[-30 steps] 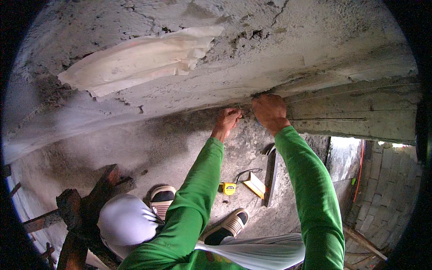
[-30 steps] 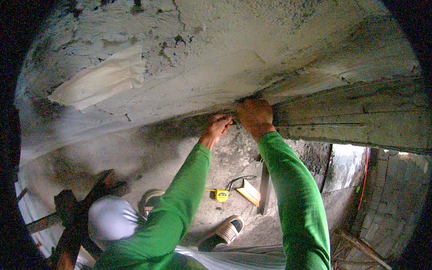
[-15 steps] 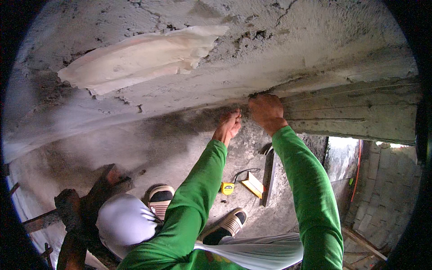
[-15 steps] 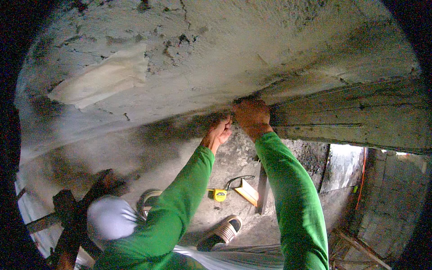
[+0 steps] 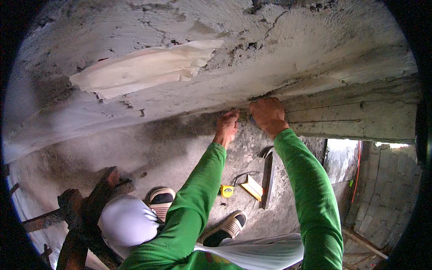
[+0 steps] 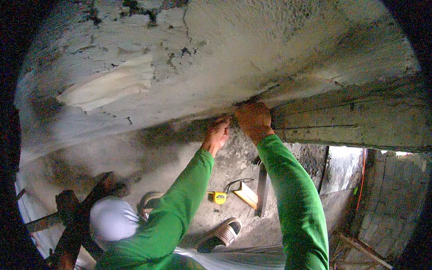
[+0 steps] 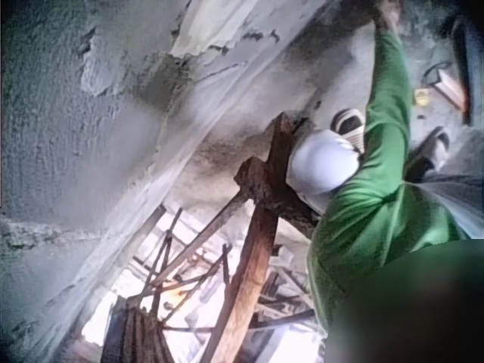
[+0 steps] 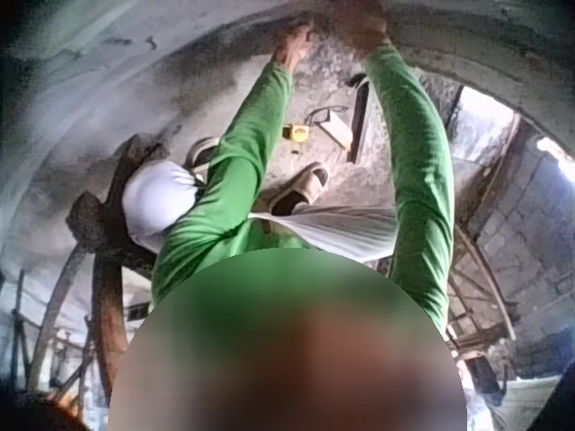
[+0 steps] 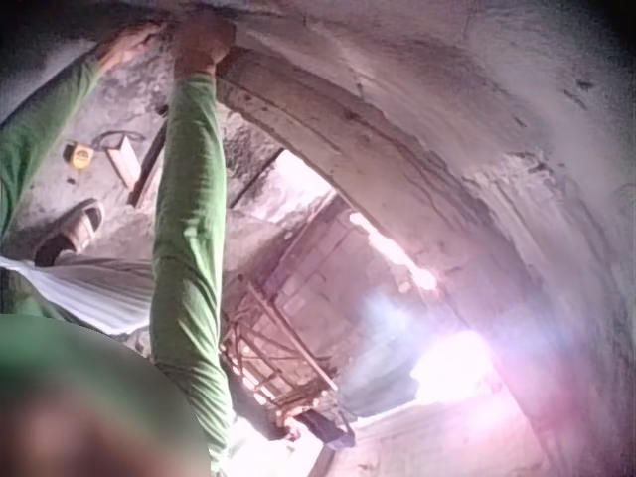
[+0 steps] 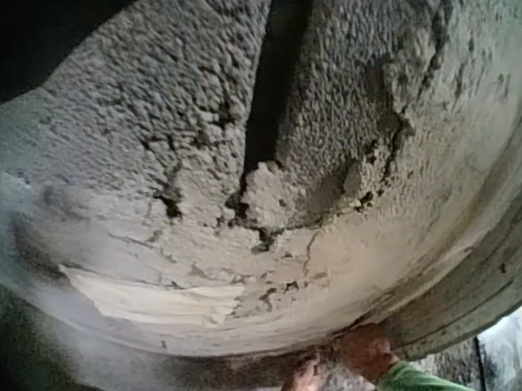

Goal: The person measures a spot on a concrete wall, places a nail, and hammers it in. They then attach a small plastic fixture to the nail and secure it by hand.

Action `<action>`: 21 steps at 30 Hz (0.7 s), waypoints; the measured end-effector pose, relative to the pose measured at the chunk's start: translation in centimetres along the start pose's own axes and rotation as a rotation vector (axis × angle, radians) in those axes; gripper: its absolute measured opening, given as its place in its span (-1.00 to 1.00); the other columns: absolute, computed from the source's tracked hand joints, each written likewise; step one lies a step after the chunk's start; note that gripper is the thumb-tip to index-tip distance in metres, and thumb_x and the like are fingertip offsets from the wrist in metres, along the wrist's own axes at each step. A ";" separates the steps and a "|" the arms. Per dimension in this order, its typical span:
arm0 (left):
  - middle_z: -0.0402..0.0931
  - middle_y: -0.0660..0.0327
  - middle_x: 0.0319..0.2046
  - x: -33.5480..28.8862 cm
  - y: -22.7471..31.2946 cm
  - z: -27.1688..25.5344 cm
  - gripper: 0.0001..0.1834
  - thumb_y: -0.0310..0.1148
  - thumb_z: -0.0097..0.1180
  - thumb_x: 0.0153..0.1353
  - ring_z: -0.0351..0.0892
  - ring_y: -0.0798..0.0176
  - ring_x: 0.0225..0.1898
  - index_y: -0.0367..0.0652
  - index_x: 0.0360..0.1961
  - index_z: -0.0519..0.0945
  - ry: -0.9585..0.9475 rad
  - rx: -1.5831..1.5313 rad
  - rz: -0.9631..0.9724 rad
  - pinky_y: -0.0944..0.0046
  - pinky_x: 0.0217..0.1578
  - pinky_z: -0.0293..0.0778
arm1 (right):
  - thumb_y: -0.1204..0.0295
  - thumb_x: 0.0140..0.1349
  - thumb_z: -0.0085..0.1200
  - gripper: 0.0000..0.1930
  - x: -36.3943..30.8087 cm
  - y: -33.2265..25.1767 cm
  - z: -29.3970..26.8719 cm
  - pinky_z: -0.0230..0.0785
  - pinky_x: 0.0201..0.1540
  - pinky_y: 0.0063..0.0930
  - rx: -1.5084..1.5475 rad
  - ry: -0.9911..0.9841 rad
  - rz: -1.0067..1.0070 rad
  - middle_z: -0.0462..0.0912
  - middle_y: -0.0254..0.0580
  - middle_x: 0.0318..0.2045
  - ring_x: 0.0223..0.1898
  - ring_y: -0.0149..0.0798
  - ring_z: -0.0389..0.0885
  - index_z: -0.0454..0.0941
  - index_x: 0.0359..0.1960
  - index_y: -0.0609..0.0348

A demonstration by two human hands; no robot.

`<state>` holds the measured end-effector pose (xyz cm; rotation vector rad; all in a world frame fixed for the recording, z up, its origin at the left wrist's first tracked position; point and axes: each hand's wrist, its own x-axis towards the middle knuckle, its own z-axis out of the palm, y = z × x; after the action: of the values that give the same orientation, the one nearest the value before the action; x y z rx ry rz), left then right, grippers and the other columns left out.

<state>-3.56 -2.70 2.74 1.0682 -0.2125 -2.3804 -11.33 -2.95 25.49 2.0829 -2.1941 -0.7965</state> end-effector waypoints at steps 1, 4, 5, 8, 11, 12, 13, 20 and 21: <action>0.50 0.31 -0.49 0.0 0.0 0.0 -0.80 -0.25 0.24 0.31 0.31 0.47 -0.63 -0.06 -0.10 0.63 -0.003 0.016 0.006 0.43 -0.72 0.18 | 0.34 0.16 0.03 -0.78 -0.1 -0.2 -0.4 0.60 -0.17 -0.12 -0.002 0.005 -0.013 0.74 -0.06 -0.38 -0.25 -0.04 0.76 0.76 -0.35 0.02; 0.52 0.31 -0.49 0.2 -0.3 0.0 -0.79 -0.26 0.23 0.31 0.34 0.47 -0.63 -0.11 -0.11 0.63 0.025 0.099 0.032 0.45 -0.70 0.20 | 0.32 0.16 0.04 -0.78 -0.3 -0.8 -1.2 0.60 -0.18 -0.16 -0.044 0.004 -0.018 0.75 -0.09 -0.39 -0.26 -0.06 0.76 0.76 -0.35 0.02; 0.55 0.30 -0.48 0.3 -0.6 0.0 -0.79 -0.26 0.22 0.32 0.34 0.47 -0.63 -0.12 -0.11 0.64 0.036 0.083 0.059 0.46 -0.71 0.20 | 0.32 0.15 0.05 -0.78 -0.3 -1.0 -1.4 0.60 -0.18 -0.17 -0.041 -0.035 -0.040 0.75 -0.11 -0.39 -0.27 -0.08 0.76 0.76 -0.36 0.02; 0.61 0.27 -0.41 1.2 -1.8 -0.2 -0.80 -0.27 0.20 0.33 0.36 0.46 -0.63 -0.14 -0.13 0.64 0.048 0.071 0.123 0.47 -0.70 0.20 | 0.31 0.14 0.07 -0.79 -0.1 -1.5 -1.8 0.59 -0.20 -0.18 -0.058 -0.021 -0.090 0.75 -0.15 -0.39 -0.28 -0.10 0.76 0.76 -0.35 0.03; 0.66 0.26 -0.33 2.8 -2.6 -1.1 -0.81 -0.29 0.18 0.34 0.38 0.47 -0.61 -0.12 -0.11 0.64 0.027 0.240 0.210 0.47 -0.69 0.22 | 0.33 0.15 0.08 -0.79 -1.1 -2.3 -1.8 0.57 -0.25 -0.17 0.073 0.112 -0.176 0.73 -0.18 -0.38 -0.31 -0.08 0.74 0.73 -0.29 0.07; 0.67 0.26 -0.31 3.1 -2.7 -1.5 -0.81 -0.29 0.18 0.34 0.39 0.47 -0.60 -0.11 -0.09 0.64 0.014 0.370 0.278 0.46 -0.69 0.23 | 0.35 0.15 0.09 -0.80 -2.0 -2.6 -1.4 0.57 -0.27 -0.16 0.198 0.213 -0.239 0.72 -0.18 -0.38 -0.32 -0.08 0.73 0.72 -0.27 0.08; 0.68 0.27 -0.29 3.3 -2.7 -1.5 -0.80 -0.29 0.18 0.34 0.40 0.47 -0.59 -0.09 -0.08 0.63 0.050 0.396 0.209 0.46 -0.68 0.23 | 0.37 0.15 0.10 -0.80 -3.1 -2.9 -0.7 0.56 -0.30 -0.16 0.313 0.315 -0.301 0.70 -0.18 -0.38 -0.33 -0.07 0.72 0.70 -0.25 0.10; 0.66 0.33 -0.25 1.3 -1.0 -0.6 -0.81 -0.29 0.16 0.35 0.40 0.48 -0.55 -0.04 -0.06 0.62 0.089 0.153 -0.007 0.46 -0.65 0.28 | 0.35 0.14 0.35 -0.48 -11.0 -3.7 13.3 0.55 -0.09 -0.36 1.032 0.180 0.798 0.68 0.09 -0.01 -0.03 -0.11 0.71 0.51 0.11 0.33; 0.66 0.33 -0.27 1.1 -0.7 -0.5 -0.81 -0.29 0.17 0.34 0.41 0.48 -0.55 -0.05 -0.07 0.63 0.068 0.139 0.004 0.46 -0.65 0.28 | 0.34 0.14 0.35 -0.46 -10.4 -3.8 15.5 0.54 -0.06 -0.35 1.163 0.275 0.715 0.67 0.09 0.01 -0.01 -0.10 0.69 0.50 0.11 0.36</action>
<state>-4.11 -2.62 1.45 1.2098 -0.3598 -2.3495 -11.97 12.28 14.02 1.1237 -3.1778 0.9494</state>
